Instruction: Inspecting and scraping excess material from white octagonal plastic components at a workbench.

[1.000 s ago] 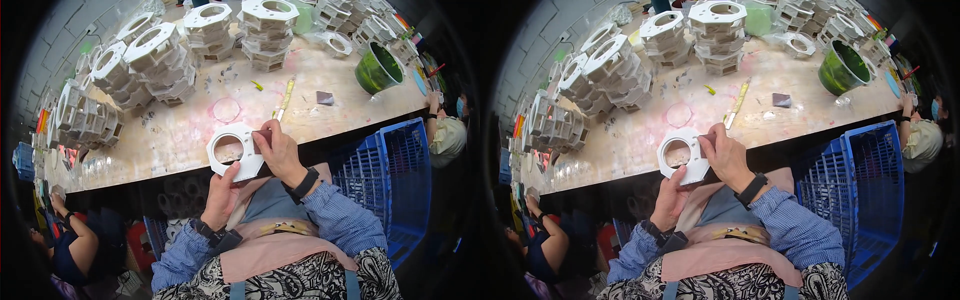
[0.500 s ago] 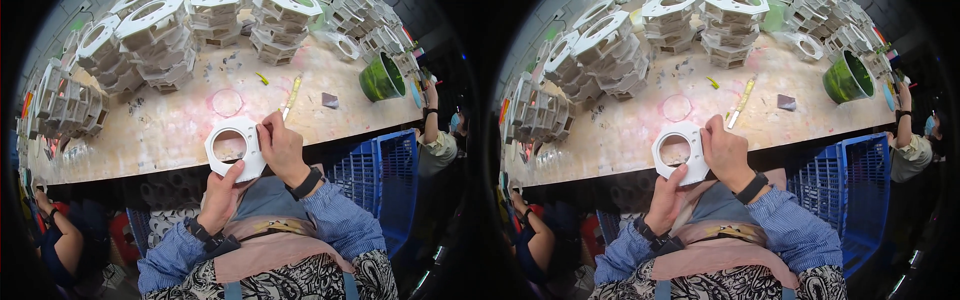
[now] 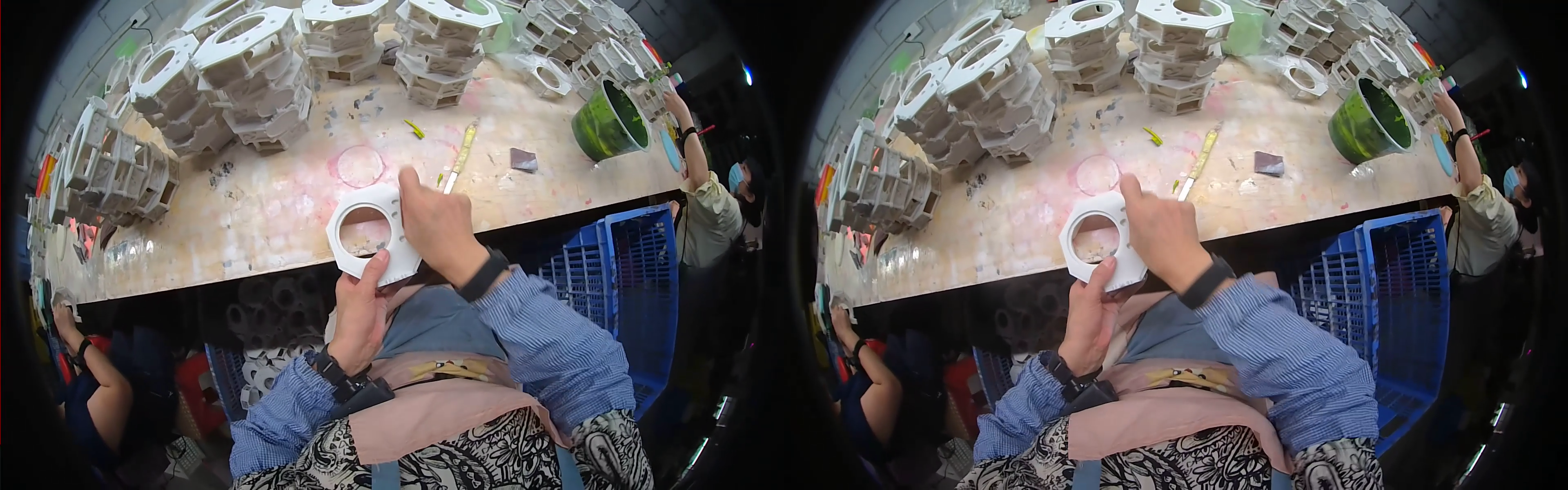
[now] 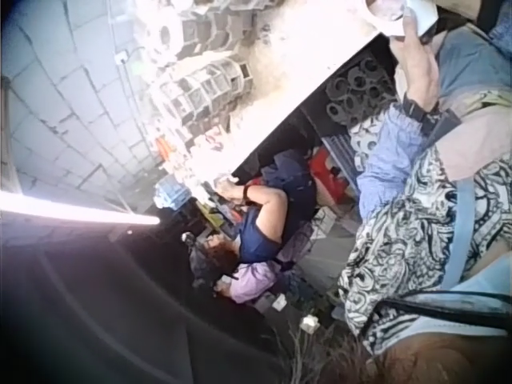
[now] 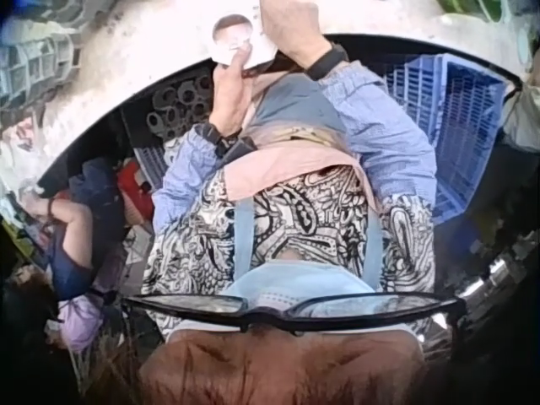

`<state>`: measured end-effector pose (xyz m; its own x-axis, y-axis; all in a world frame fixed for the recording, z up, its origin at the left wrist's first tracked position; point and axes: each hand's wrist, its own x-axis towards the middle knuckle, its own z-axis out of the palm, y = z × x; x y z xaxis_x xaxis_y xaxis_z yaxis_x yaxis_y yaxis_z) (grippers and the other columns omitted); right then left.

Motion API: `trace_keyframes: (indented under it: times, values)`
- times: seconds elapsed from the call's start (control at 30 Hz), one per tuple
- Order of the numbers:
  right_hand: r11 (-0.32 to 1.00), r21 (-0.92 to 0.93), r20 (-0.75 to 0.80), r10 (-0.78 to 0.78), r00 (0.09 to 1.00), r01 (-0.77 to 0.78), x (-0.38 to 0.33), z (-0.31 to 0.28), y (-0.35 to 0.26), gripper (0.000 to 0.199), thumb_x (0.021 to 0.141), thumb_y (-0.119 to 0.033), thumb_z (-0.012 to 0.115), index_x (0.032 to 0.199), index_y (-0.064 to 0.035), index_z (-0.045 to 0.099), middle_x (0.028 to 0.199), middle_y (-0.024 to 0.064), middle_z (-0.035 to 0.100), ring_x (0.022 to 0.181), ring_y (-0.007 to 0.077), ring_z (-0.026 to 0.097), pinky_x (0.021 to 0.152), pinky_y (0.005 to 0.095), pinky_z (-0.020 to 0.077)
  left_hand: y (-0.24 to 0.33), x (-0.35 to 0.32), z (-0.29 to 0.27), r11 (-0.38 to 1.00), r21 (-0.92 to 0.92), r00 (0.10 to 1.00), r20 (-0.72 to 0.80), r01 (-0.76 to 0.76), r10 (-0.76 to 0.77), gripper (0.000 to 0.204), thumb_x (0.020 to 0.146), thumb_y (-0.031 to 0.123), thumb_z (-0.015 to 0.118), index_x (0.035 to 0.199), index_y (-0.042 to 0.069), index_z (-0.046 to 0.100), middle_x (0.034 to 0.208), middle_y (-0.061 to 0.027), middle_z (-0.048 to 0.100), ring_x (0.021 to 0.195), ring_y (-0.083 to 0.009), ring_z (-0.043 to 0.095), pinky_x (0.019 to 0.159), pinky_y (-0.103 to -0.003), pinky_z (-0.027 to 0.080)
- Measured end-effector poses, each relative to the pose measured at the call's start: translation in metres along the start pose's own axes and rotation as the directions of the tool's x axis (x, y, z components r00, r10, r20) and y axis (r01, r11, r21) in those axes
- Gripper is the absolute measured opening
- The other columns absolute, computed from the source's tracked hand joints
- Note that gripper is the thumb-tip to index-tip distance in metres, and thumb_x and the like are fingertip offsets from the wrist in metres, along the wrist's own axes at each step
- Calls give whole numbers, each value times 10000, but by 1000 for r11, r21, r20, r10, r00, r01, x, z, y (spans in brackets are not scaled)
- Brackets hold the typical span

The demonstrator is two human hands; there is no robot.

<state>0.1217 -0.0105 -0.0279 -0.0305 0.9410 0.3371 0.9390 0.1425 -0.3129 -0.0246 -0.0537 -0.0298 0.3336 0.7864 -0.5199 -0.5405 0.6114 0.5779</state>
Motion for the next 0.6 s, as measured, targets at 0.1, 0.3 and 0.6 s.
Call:
trace_keyframes:
  times: [0.1, 0.3, 0.6]
  values:
    - [999, -9, 68, 49, 996, -48, -24, -13, -10, 218, 792, -46, 543, 988, -61, 448, 654, 132, 626, 575, 324, 638, 471, 436, 470, -3, 6, -3, 1000, -12, 1000, 16, -6, 6, 418, 928, 144, 597, 1267, -46, 444, 1195, -156, 571, 1038, -252, 619, 905, -415, 547]
    - [1000, 18, 8, 21, 1000, -21, -6, -5, -2, 109, 897, -111, 520, 956, -59, 446, 569, 124, 586, 523, 328, 608, 430, 436, 421, 0, 1, 0, 1000, -8, 1000, -3, -28, 28, 416, 923, 143, 607, 1264, -40, 454, 1189, -151, 578, 1033, -247, 624, 895, -408, 550]
    - [999, -13, 90, 52, 995, -51, -3, -3, -6, 250, 788, -49, 551, 1009, -36, 435, 654, 142, 627, 601, 339, 646, 493, 463, 461, 1, 3, -2, 1000, -19, 1000, 2, 12, -12, 409, 920, 138, 608, 1264, -26, 457, 1182, -143, 582, 1031, -240, 624, 891, -410, 549]
